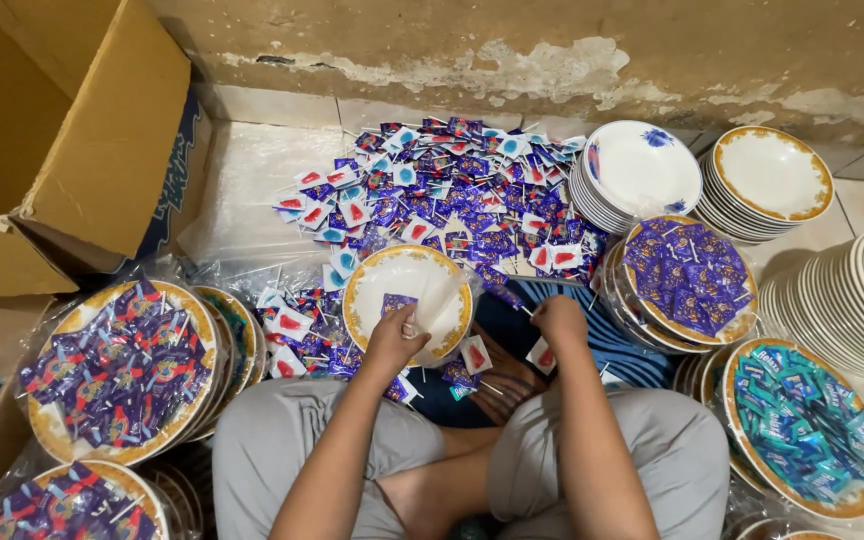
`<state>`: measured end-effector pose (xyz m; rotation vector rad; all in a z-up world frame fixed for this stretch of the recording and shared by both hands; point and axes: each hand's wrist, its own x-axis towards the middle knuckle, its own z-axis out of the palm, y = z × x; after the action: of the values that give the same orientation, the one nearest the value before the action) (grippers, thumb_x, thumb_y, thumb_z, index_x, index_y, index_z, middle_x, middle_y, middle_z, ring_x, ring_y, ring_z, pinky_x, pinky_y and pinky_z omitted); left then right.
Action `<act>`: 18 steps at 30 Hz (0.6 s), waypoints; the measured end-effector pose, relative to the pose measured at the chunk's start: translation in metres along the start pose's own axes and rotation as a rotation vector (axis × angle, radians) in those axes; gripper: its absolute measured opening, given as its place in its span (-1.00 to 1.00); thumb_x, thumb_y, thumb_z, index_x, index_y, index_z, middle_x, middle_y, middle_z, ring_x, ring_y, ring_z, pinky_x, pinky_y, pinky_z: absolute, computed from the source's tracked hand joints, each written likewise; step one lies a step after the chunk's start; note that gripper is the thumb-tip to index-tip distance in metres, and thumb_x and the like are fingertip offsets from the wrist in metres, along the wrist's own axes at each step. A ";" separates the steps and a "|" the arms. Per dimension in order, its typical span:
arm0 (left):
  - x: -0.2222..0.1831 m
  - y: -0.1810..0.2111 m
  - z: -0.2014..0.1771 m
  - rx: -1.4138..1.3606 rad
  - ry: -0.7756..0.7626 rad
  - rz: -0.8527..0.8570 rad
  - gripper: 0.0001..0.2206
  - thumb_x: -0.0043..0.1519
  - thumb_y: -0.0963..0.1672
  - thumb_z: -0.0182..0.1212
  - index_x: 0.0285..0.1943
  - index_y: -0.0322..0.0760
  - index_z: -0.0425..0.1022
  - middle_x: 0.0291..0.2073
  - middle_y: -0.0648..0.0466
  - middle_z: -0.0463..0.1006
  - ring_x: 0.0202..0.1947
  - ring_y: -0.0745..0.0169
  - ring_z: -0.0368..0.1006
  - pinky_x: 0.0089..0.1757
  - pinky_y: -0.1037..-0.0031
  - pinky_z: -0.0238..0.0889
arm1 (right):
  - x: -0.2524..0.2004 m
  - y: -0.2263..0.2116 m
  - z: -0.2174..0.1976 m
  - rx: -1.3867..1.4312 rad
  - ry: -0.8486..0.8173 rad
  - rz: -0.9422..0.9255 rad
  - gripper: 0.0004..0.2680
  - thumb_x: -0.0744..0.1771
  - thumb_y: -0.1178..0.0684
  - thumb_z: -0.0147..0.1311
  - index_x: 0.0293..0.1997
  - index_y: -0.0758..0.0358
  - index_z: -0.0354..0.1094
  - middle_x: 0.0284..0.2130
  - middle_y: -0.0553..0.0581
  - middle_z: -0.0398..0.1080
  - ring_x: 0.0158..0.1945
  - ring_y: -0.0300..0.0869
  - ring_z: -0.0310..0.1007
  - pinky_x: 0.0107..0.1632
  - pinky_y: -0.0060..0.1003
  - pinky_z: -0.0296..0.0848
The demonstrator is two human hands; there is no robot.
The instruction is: Arranging small candy packets onto decorative plates while sitting on the floor.
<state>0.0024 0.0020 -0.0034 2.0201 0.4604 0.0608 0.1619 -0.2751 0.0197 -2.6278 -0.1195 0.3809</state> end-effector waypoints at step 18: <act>-0.005 0.008 -0.003 0.028 -0.025 -0.003 -0.40 0.10 -0.10 0.43 0.34 -0.40 0.39 -0.01 -0.15 0.50 -0.03 0.00 0.55 -0.08 0.36 0.48 | 0.115 -0.001 0.272 -0.129 0.184 -0.579 -0.89 0.30 0.04 0.09 -0.42 0.16 0.41 -0.49 0.11 0.42 -0.29 0.00 0.55 -0.19 -0.20 0.52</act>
<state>-0.0003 -0.0008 0.0055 2.0459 0.4508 0.0279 0.1933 -0.1347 -0.2385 -2.5830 -0.8404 -0.0702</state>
